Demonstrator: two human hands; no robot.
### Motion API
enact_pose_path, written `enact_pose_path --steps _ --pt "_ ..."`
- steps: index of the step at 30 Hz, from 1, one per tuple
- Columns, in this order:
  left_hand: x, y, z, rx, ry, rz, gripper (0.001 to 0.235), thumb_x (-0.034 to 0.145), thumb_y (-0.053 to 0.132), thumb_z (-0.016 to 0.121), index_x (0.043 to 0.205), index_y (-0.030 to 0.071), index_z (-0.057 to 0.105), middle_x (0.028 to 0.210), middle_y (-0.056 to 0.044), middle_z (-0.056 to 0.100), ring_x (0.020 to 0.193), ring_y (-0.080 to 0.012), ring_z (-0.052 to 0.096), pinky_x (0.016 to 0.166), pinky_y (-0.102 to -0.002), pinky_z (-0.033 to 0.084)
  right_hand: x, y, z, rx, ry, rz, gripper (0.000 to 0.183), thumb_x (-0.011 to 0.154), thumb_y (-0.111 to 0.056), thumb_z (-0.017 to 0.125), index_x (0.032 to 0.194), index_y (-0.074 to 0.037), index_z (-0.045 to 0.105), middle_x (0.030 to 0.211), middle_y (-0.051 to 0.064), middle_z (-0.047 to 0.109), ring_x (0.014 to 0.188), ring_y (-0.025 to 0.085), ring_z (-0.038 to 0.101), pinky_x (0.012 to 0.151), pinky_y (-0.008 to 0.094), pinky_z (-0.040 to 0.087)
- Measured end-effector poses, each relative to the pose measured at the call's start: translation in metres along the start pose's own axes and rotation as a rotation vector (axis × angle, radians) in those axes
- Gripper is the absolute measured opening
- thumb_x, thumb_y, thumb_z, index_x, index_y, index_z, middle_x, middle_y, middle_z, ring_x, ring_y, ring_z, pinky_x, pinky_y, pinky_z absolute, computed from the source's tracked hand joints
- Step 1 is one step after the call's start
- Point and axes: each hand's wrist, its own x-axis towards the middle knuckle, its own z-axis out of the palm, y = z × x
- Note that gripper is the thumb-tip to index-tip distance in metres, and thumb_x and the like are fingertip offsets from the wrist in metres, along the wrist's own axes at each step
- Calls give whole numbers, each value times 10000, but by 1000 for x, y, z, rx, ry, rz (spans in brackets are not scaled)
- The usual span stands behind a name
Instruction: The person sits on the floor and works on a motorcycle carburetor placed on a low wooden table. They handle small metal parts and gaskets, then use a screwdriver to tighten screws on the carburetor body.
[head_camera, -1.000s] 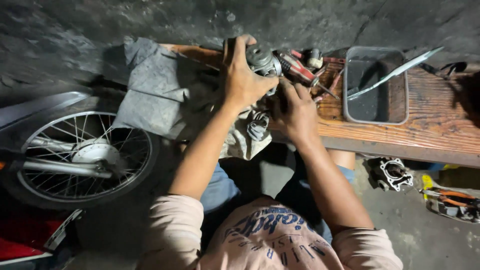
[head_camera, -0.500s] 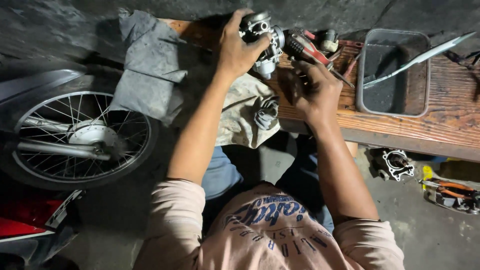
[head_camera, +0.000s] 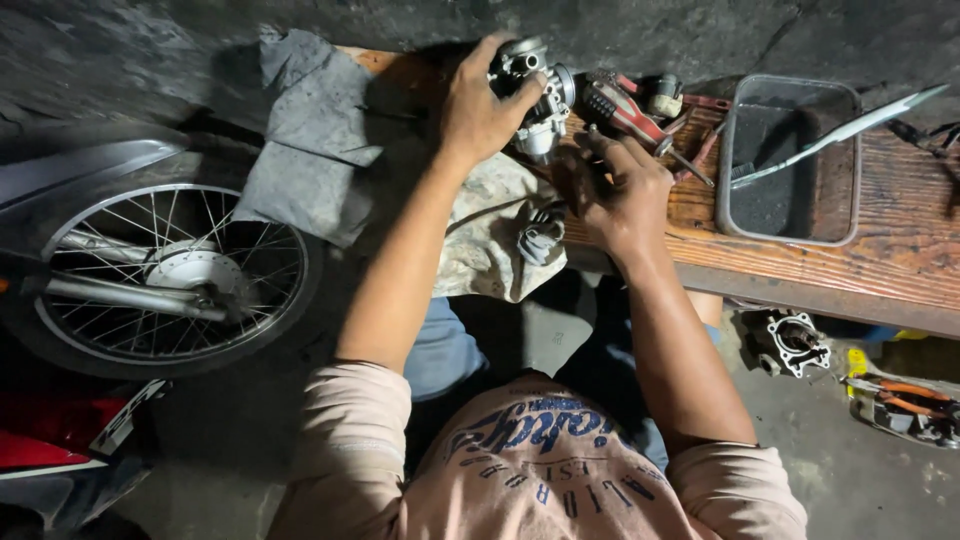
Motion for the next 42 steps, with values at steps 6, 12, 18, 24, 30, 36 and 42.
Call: enact_pose_path --steps 6,12,18,24,30,36,42 --pt "-4 12 -11 -91 11 85 525 894 452 725 1315 170 584 1356 -114 666 1277 -321 615 1046 -447 490 3 -2 -3 -5 20 1 227 991 -107 765 1176 23 740 943 113 694 851 247 686 708 345 512" --pt "-13 11 -7 -137 112 275 604 973 419 735 1448 140 489 1497 -92 567 1423 -276 542 1203 -387 429 7 -2 -2 21 19 -1 283 1017 -171 730 1204 40 711 995 130 710 889 275 703 794 357 517" --pt "-17 31 -15 -45 162 352 520 970 469 660 1339 116 565 1336 -70 656 1260 -275 626 1097 -403 474 22 -6 1 -4 -5 -59 419 1080 -223 714 1438 -50 580 1083 133 531 912 260 595 821 380 519" --pt "-18 39 -23 -20 158 366 455 964 411 687 1282 96 606 1257 -95 685 1195 -279 646 1051 -375 488 33 8 26 51 -36 200 383 929 -247 823 1245 -66 703 1374 351 519 1419 487 402 1094 506 431" --pt "-20 20 -21 -215 41 225 539 1026 507 536 1390 111 572 1432 -101 625 1384 -267 562 1169 -367 435 37 7 34 553 145 482 99 983 -54 681 908 -104 722 845 -39 669 763 67 566 695 208 487" --pt "-18 0 -9 -289 2 229 609 1046 584 478 1480 157 489 1564 -135 501 1486 -327 468 1256 -493 384 49 3 28 1049 260 951 94 937 -59 709 852 -43 674 661 124 626 504 183 581 379 293 400" --pt "-16 -2 -8 -294 63 327 557 1066 495 495 1439 84 535 1476 -141 590 1416 -290 542 1214 -428 437 52 9 24 1135 239 1059 143 868 -109 629 990 -52 679 735 126 647 552 192 565 449 264 374"
